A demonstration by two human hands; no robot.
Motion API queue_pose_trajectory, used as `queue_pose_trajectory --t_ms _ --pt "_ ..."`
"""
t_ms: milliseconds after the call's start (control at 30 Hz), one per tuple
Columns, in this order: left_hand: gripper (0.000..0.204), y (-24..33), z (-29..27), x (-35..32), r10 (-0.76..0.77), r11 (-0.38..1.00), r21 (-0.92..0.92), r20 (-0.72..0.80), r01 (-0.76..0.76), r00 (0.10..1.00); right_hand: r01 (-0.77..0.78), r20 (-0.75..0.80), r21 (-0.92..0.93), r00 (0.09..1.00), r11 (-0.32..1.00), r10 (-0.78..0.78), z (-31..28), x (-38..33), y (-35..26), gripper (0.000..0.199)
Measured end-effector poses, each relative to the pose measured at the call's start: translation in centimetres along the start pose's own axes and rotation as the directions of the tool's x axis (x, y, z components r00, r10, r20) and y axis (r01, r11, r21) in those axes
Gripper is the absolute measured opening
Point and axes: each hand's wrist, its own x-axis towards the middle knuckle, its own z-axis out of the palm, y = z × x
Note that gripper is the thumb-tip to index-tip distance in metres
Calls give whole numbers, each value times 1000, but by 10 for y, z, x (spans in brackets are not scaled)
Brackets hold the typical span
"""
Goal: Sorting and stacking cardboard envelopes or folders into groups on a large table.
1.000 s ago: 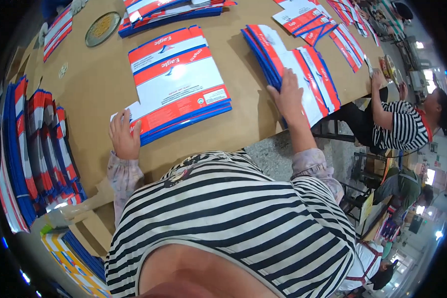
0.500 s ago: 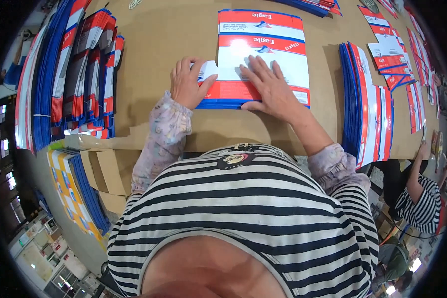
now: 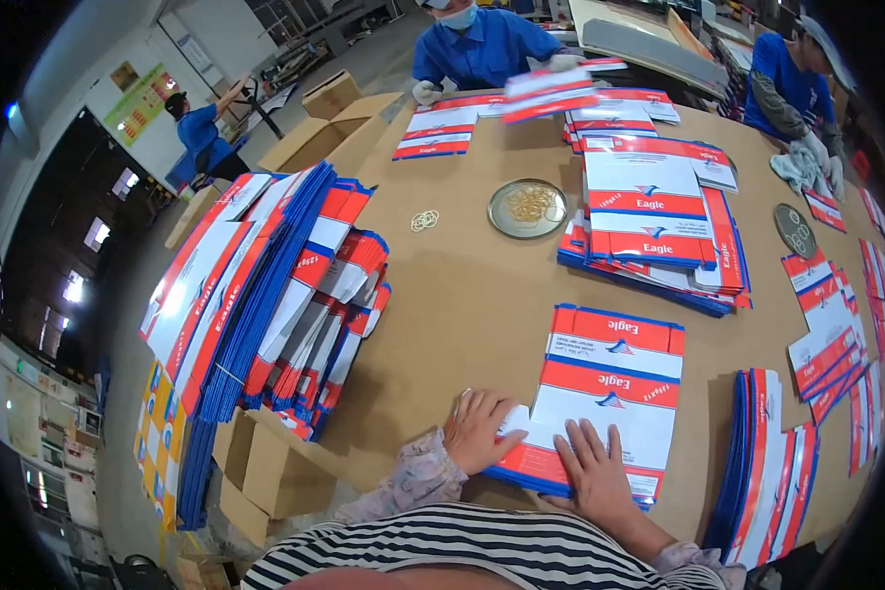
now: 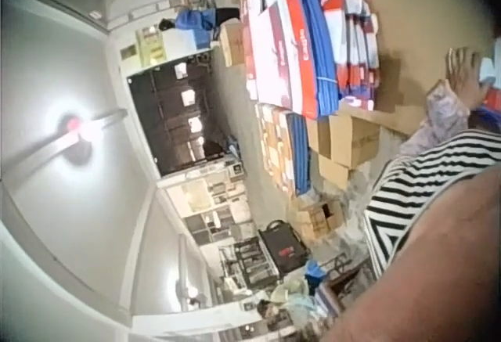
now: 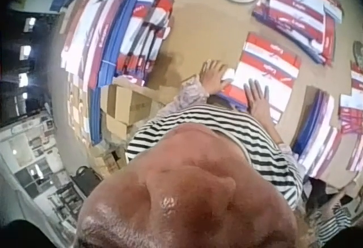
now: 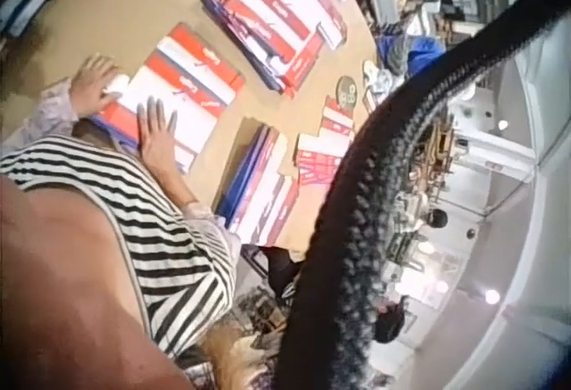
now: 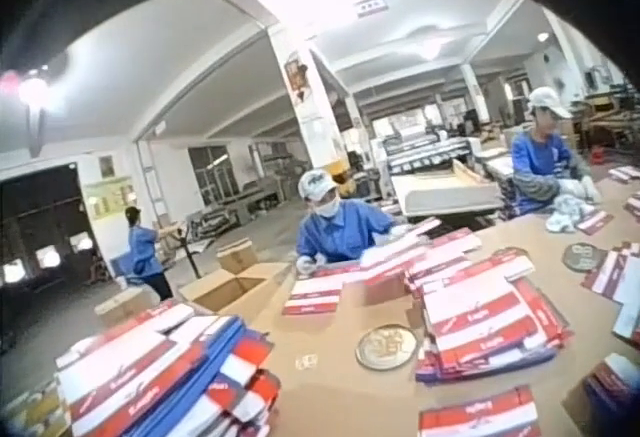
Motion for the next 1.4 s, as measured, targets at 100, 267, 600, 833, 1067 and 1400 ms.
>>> queue_pose_trajectory --t_ms 100,267,600,833,1067,1400 --pt "44 -2 -2 16 45 998 -34 -1 -45 999 -10 14 -4 1000 1000 10 -1 4 7 87" --pt "40 -5 -1 24 84 991 -103 -10 -84 996 4 -3 -19 1000 1000 -4 -9 12 9 85" --pt "30 -14 29 22 53 995 -92 30 -50 998 -9 -13 -120 1000 993 8 18 1 12 77" --pt "10 -18 14 38 147 954 -248 -106 -169 984 -21 -112 -18 993 1000 19 -7 2 -3 81" --pt "8 -23 19 33 176 947 -255 -106 -198 979 -67 -76 -121 995 990 58 18 4 0 83" --pt "10 -17 0 31 134 931 -331 -85 -155 987 34 -92 -208 994 978 -54 -6 5 -10 59"
